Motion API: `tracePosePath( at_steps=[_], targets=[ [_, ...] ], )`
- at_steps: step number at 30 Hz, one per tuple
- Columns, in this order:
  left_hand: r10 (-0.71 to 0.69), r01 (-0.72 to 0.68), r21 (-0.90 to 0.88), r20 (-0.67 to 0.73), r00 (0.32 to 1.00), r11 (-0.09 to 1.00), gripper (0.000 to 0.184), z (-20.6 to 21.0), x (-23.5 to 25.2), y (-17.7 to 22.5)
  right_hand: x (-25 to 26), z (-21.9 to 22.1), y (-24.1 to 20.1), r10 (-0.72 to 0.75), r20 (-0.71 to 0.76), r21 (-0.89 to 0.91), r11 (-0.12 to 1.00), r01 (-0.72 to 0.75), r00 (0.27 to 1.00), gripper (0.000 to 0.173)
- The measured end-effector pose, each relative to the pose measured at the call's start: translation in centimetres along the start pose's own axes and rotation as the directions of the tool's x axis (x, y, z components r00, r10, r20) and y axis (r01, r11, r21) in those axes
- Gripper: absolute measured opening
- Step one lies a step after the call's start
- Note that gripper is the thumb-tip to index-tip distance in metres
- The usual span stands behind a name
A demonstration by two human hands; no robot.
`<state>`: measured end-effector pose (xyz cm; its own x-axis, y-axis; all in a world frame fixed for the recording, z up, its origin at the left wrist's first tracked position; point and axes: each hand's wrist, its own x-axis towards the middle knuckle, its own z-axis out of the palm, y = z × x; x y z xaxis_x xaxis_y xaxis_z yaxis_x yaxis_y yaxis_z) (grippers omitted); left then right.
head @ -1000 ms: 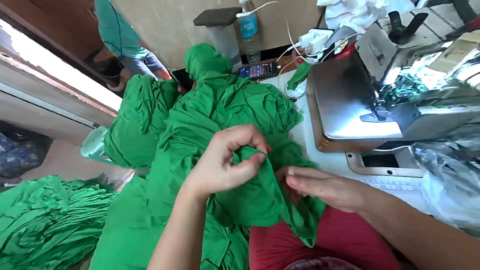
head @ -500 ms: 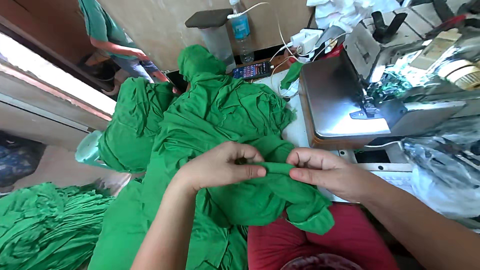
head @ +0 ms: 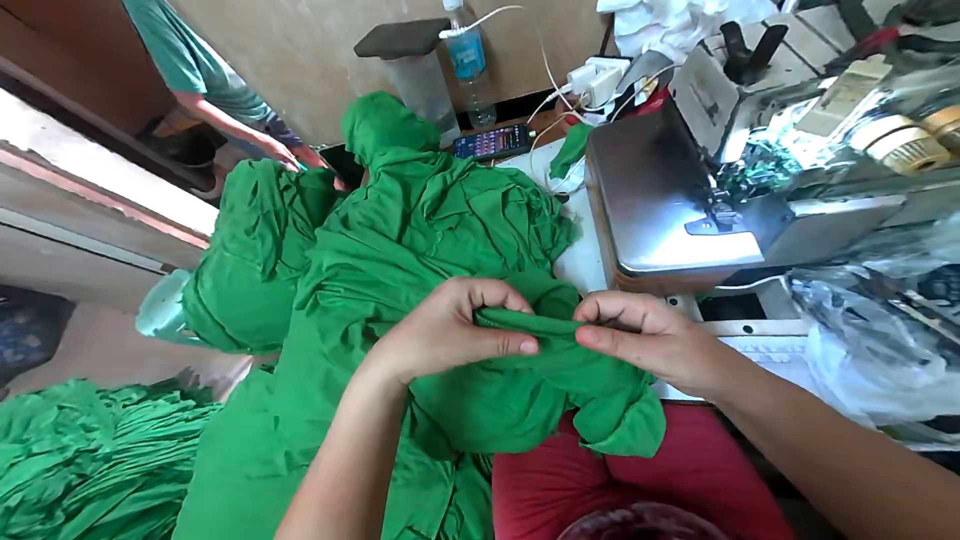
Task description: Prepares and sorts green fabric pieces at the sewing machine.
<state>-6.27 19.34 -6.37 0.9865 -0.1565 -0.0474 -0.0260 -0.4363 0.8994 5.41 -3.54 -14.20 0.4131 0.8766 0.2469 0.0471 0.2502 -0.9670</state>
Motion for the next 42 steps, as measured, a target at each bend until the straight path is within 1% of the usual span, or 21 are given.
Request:
tracePosePath(
  at_steps=[2, 6, 8, 10, 14, 16, 18, 19, 21, 23, 25, 26, 27, 29, 31, 33, 34, 37, 39, 40, 42],
  targets=[
    [-0.011, 0.012, 0.009, -0.064, 0.998, 1.0, 0.004, 0.2, 0.2, -0.2, -0.1, 0.0, 0.1, 0.008, 0.006, 0.008, 1.0, -0.008, 1.0, 0.011],
    [-0.16, 0.154, -0.051, -0.155, 0.975, 0.987, 0.003, 0.7, 0.4, -0.8, -0.4, -0.3, 0.5, 0.066, 0.017, 0.059, 0.996, -0.067, 0.998, 0.011],
    [-0.198, 0.188, -0.071, -0.167, 0.966, 0.98, 0.002, 1.0, 0.6, -1.0, -0.6, -0.5, 0.6, 0.088, 0.03, 0.094, 0.991, -0.09, 0.996, 0.01],
    [-0.186, 0.18, -0.056, -0.148, 0.971, 0.982, 0.002, 1.0, 0.6, -1.1, -0.7, -0.6, 0.7, 0.113, 0.043, 0.108, 0.987, -0.117, 0.993, 0.01],
    [-0.057, 0.061, 0.041, -0.088, 0.995, 0.997, 0.005, 0.2, 0.3, -0.8, -1.1, -0.9, 0.6, 0.094, 0.103, 0.064, 0.993, -0.101, 0.99, 0.011],
    [-0.016, 0.024, 0.091, -0.088, 0.996, 0.996, 0.009, -0.5, -0.2, -0.4, -1.3, -1.4, 0.4, 0.065, 0.152, 0.05, 0.996, -0.073, 0.986, 0.014],
    [0.046, -0.024, 0.195, -0.109, 0.993, 0.981, 0.011, -1.2, -0.5, -0.3, -1.6, -2.0, -0.1, 0.057, 0.165, 0.047, 0.997, -0.066, 0.985, 0.015],
    [0.093, -0.054, 0.282, -0.129, 0.987, 0.958, 0.012, -1.5, -0.7, -0.4, -1.8, -2.3, -0.4, 0.059, 0.161, 0.045, 0.997, -0.068, 0.985, 0.014],
    [0.219, -0.099, 0.507, -0.184, 0.958, 0.856, 0.007, -1.9, -1.0, -0.5, -2.3, -2.7, -0.9, 0.062, 0.153, 0.031, 0.997, -0.068, 0.986, 0.014],
    [0.331, -0.077, 0.69, -0.244, 0.912, 0.72, 0.008, -2.4, -1.6, -0.5, -2.9, -3.2, -1.1, 0.039, 0.172, -0.013, 0.999, -0.038, 0.984, 0.03],
    [0.378, -0.038, 0.752, -0.286, 0.88, 0.658, 0.02, -3.1, -2.5, -0.5, -3.5, -3.4, -1.0, 0.022, 0.168, -0.099, 0.995, -0.005, 0.986, 0.049],
    [0.384, -0.023, 0.76, -0.302, 0.873, 0.649, 0.022, -3.5, -3.0, -0.6, -3.8, -3.5, -0.9, 0.021, 0.147, -0.159, 0.987, 0.003, 0.989, 0.054],
    [0.392, -0.018, 0.76, -0.315, 0.864, 0.65, 0.019, -3.7, -3.4, -0.9, -4.1, -3.5, -0.7, 0.015, 0.127, -0.23, 0.973, 0.014, 0.992, 0.053],
    [0.378, -0.006, 0.755, -0.322, 0.868, 0.656, 0.015, -3.7, -4.3, -1.9, -4.3, -3.5, -0.1, -0.023, 0.086, -0.383, 0.922, 0.054, 0.996, 0.037],
    [0.33, -0.001, 0.773, -0.27, 0.904, 0.635, 0.015, -3.1, -5.3, -2.8, -4.6, -3.3, 0.7, -0.088, 0.067, -0.513, 0.851, 0.109, 0.994, 0.023],
    [0.255, 0.014, 0.759, -0.235, 0.938, 0.65, 0.016, -1.8, -6.6, -3.5, -4.9, -2.9, 1.3, -0.14, 0.076, -0.575, 0.803, 0.158, 0.987, 0.018],
    [0.217, 0.024, 0.74, -0.229, 0.949, 0.672, 0.02, -1.1, -7.3, -3.9, -5.2, -2.5, 1.4, -0.16, 0.084, -0.604, 0.777, 0.178, 0.984, 0.017],
    [0.143, 0.08, 0.682, -0.265, 0.954, 0.727, 0.032, 0.4, -9.8, -4.8, -6.0, -0.8, 1.4, -0.217, 0.121, -0.728, 0.643, 0.235, 0.969, 0.018],
    [0.128, 0.142, 0.617, -0.371, 0.92, 0.774, 0.03, 1.0, -11.0, -5.1, -6.1, 0.1, 1.2, -0.274, 0.162, -0.79, 0.54, 0.291, 0.948, 0.022],
    [0.144, 0.17, 0.583, -0.453, 0.88, 0.794, 0.025, 1.5, -11.2, -5.2, -6.1, 0.4, 1.2, -0.304, 0.182, -0.804, 0.502, 0.32, 0.935, 0.023],
    [0.193, 0.212, 0.497, -0.643, 0.742, 0.841, 0.02, 3.3, -10.9, -5.2, -6.1, 1.0, 1.1, -0.363, 0.211, -0.807, 0.459, 0.372, 0.907, 0.024]
  ],
)
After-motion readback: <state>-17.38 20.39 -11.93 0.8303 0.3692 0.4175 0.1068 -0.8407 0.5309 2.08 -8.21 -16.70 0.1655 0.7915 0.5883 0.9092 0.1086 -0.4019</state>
